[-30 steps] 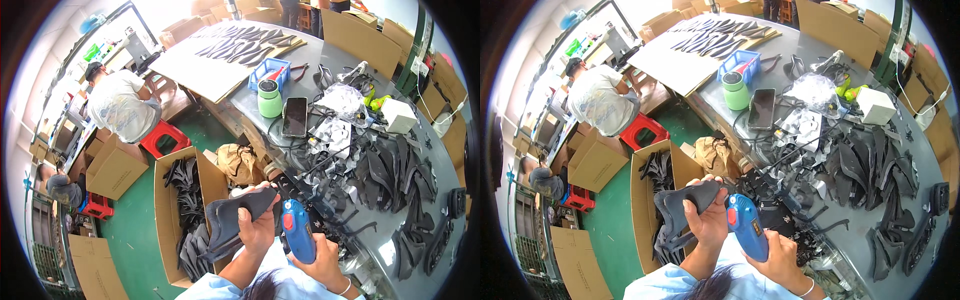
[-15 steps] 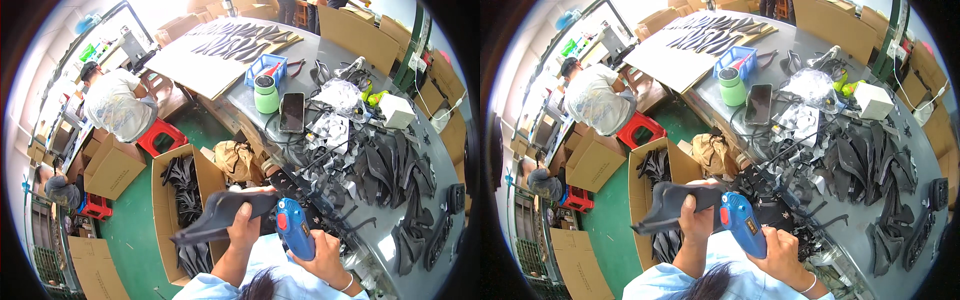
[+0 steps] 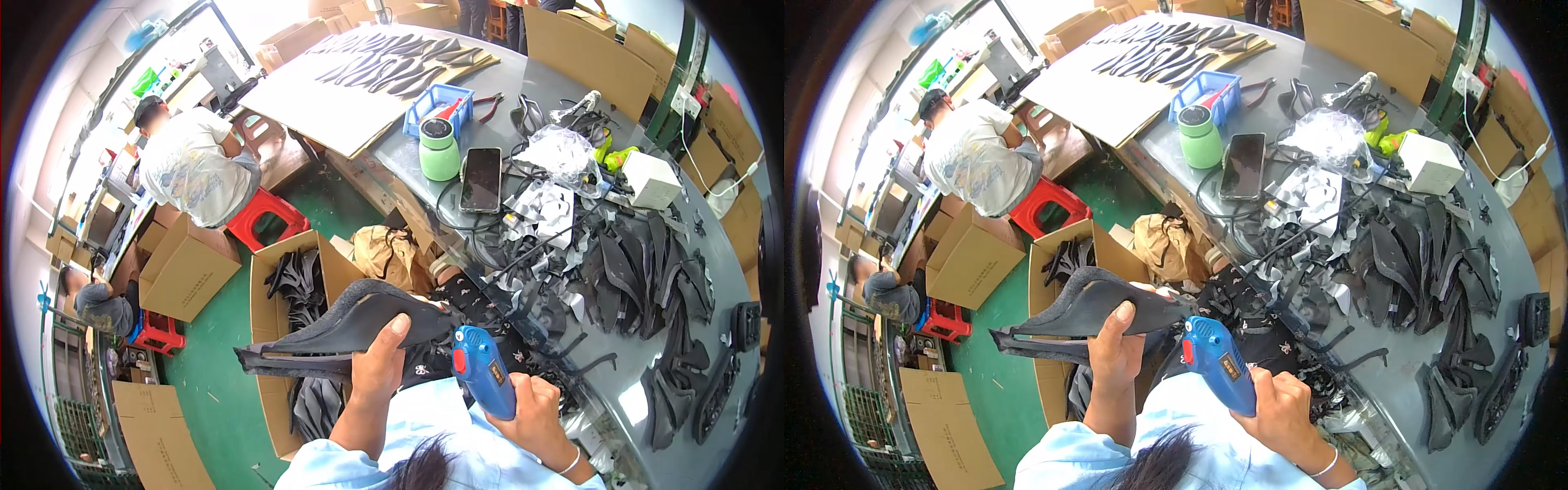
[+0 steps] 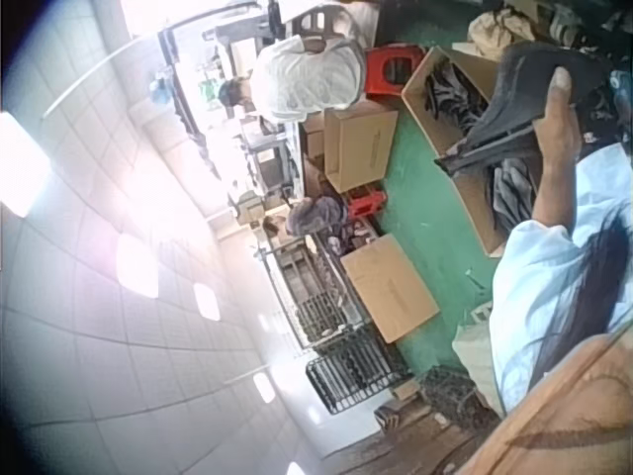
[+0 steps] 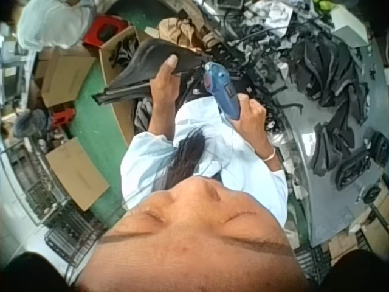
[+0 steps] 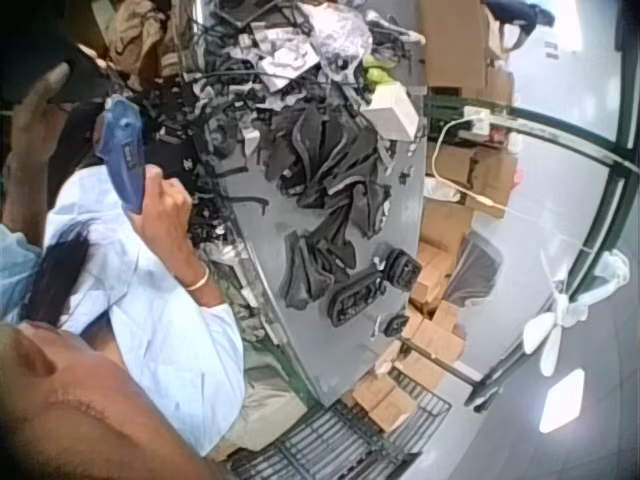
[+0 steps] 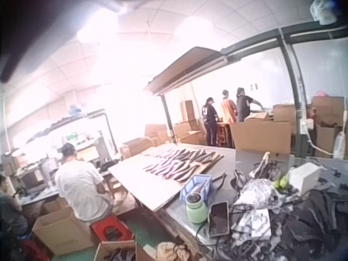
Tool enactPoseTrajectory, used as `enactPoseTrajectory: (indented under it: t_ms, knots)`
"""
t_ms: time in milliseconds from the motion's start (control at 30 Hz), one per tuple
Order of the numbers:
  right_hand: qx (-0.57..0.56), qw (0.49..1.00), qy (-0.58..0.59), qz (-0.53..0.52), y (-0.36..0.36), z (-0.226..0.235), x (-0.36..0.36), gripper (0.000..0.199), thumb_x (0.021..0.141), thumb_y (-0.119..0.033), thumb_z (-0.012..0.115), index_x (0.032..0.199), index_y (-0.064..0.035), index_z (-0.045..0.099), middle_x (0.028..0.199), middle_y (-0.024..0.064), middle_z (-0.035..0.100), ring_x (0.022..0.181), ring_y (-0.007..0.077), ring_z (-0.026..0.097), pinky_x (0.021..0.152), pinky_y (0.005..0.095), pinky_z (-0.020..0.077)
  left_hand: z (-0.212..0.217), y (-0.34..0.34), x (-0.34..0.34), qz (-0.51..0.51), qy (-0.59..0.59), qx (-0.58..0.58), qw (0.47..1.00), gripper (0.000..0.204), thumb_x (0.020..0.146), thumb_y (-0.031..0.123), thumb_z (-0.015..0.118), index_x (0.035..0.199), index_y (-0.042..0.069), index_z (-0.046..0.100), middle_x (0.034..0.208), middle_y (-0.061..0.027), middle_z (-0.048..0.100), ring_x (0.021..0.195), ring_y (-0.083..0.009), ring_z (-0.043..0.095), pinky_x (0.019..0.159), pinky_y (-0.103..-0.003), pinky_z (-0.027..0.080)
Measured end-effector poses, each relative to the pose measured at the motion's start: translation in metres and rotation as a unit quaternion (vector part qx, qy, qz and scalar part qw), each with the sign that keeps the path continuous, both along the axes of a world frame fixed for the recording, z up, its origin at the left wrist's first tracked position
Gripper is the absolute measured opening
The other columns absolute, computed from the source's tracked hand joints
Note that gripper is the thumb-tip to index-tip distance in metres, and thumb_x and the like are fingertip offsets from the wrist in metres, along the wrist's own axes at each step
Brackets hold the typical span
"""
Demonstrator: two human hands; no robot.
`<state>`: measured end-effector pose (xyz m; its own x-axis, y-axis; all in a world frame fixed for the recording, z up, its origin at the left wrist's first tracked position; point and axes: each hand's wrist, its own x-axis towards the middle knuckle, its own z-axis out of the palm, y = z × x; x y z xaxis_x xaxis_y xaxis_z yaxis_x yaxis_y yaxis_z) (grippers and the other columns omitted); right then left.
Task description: The person uses a hot glue gun to apply adhesive to the edges of black plastic parts and presses them together. They repeatedly pick parts from a pile on the table, apply glue, join them, and place the finished pieces into a cardboard box.
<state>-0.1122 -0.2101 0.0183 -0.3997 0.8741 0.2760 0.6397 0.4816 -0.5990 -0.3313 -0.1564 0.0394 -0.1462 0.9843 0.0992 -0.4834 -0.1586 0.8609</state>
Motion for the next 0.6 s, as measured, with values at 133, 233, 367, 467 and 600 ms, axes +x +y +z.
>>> enactPoseTrajectory:
  t_ms: [133,233,367,467,600]
  knots:
    - [-0.001,1.0,-0.002,-0.001,0.0,0.003,-0.002,0.051,0.058,-0.019,0.081,0.094,0.0008,0.049,0.067,0.012,0.058,0.056,0.0282,0.057,0.053,0.0381,0.0442,-0.005,-0.002,-0.002,-0.005,0.054,-0.018,0.998,0.03,0.085,0.013,0.057,0.109,-0.005,0.054,0.102,-0.0186,0.062,0.097,-0.0275,0.061,0.089,-0.041,0.047]
    - [0.002,1.0,-0.002,-0.005,0.001,0.0,-0.003,0.05,0.059,-0.02,0.081,0.093,0.0005,0.05,0.066,0.0118,0.059,0.056,0.0283,0.058,0.053,0.0379,0.0451,0.001,-0.006,-0.001,-0.004,0.148,-0.064,0.987,0.029,0.085,0.01,0.057,0.111,-0.004,0.055,0.102,-0.0161,0.062,0.1,-0.026,0.06,0.091,-0.041,0.046]
    - [0.019,0.999,0.025,-0.011,0.002,-0.002,-0.005,0.046,0.061,-0.017,0.078,0.095,0.0014,0.053,0.06,0.0084,0.057,0.049,0.0255,0.056,0.053,0.0341,0.0446,-0.005,-0.009,0.003,0.047,0.032,0.026,0.998,0.025,0.085,0.006,0.06,0.108,-0.003,0.057,0.098,-0.0066,0.061,0.087,-0.0113,0.056,0.079,-0.025,0.046]
    - [0.014,0.999,0.032,-0.008,0.002,-0.004,-0.005,0.046,0.061,-0.017,0.078,0.095,0.0012,0.053,0.06,0.0082,0.057,0.05,0.0252,0.056,0.053,0.0343,0.0448,0.004,-0.006,0.007,0.074,-0.011,-0.018,0.997,0.023,0.083,0.005,0.063,0.104,-0.002,0.059,0.095,-0.0036,0.06,0.083,-0.0085,0.054,0.075,-0.022,0.044]
    - [0.013,0.999,0.04,0.008,0.003,-0.003,-0.006,0.047,0.06,-0.018,0.079,0.094,0.0012,0.053,0.06,0.0086,0.057,0.05,0.0256,0.057,0.052,0.0346,0.0454,-0.008,-0.007,0.009,0.084,0.039,-0.033,0.995,0.022,0.083,0.008,0.065,0.102,-0.001,0.06,0.091,-0.0009,0.058,0.079,-0.007,0.052,0.072,-0.02,0.042]
